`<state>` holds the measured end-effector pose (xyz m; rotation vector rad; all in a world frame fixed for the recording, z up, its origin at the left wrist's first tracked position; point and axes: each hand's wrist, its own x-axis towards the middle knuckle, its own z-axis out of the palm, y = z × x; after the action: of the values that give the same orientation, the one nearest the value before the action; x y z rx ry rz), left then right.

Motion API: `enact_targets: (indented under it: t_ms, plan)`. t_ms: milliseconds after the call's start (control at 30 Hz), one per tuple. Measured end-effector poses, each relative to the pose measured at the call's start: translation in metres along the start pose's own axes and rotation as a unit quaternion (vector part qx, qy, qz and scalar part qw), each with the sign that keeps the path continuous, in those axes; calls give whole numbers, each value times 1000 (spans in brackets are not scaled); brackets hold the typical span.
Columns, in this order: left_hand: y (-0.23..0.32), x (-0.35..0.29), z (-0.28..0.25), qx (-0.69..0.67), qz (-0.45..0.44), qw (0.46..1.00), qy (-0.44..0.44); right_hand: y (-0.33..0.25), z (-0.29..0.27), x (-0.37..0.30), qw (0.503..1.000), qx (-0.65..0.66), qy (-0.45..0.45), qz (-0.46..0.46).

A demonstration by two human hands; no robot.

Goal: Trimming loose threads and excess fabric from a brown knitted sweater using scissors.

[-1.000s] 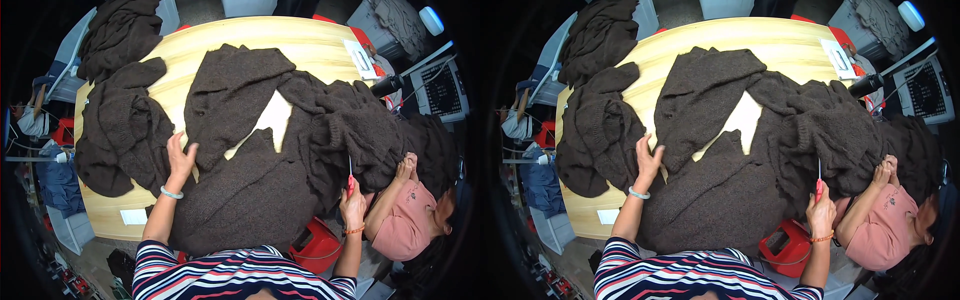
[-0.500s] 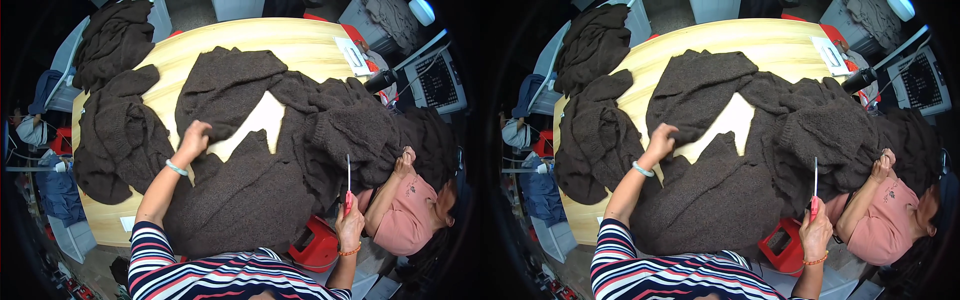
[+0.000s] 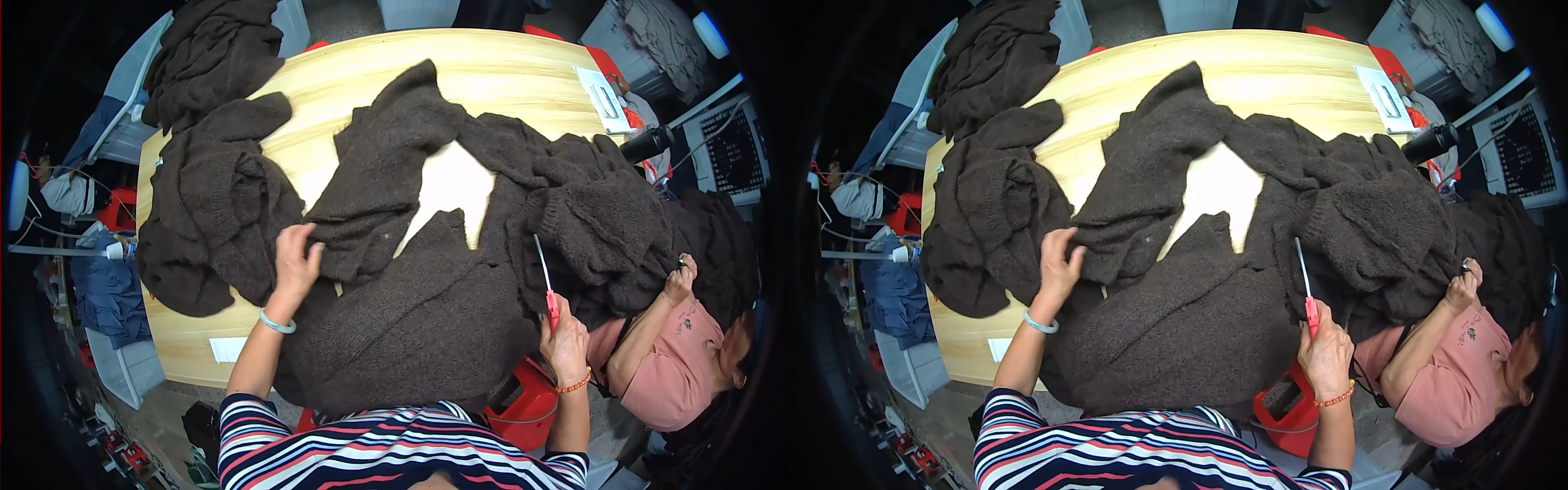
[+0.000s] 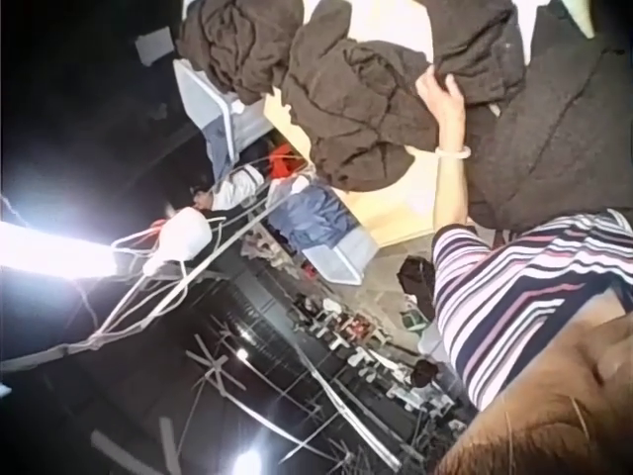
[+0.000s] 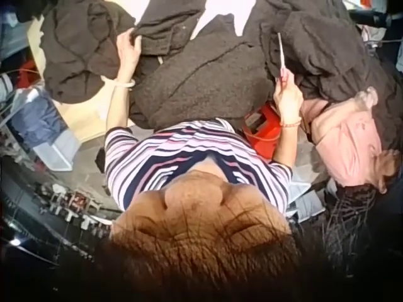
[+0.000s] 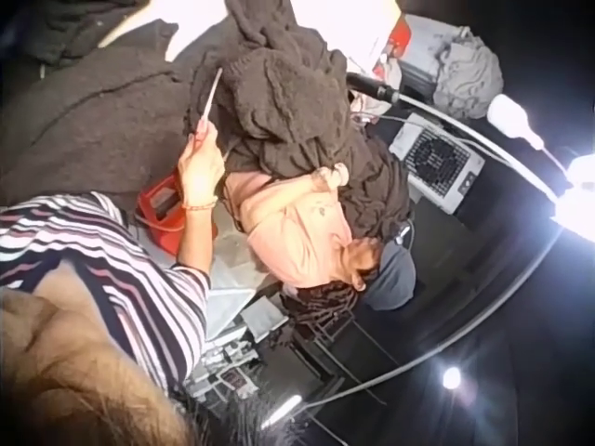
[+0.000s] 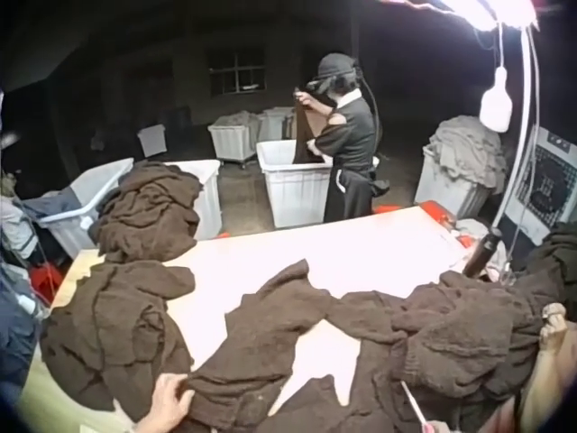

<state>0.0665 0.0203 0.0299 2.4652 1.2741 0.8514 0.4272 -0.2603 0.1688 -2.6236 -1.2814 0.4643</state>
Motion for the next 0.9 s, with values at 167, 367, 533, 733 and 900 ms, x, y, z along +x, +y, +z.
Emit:
enact_targets:
  t_ms: [167, 367, 533, 733, 900]
  plan:
    - [57, 10, 32, -73, 107, 978, -165, -29, 5, 11, 997, -27, -24, -61]
    - [41, 31, 103, -186, -213, 921, -268, -61, 14, 17, 983, 8, -117, -140]
    - [16, 3, 126, -357, -318, 842, -249, -85, 42, 31, 940, -17, -240, -241]
    - [13, -6, 122, -549, -436, 690, -179, -107, 78, 64, 945, -3, -188, -269]
    - [16, -9, 116, -562, -441, 681, -161, -129, 76, 59, 887, 0, -331, -321]
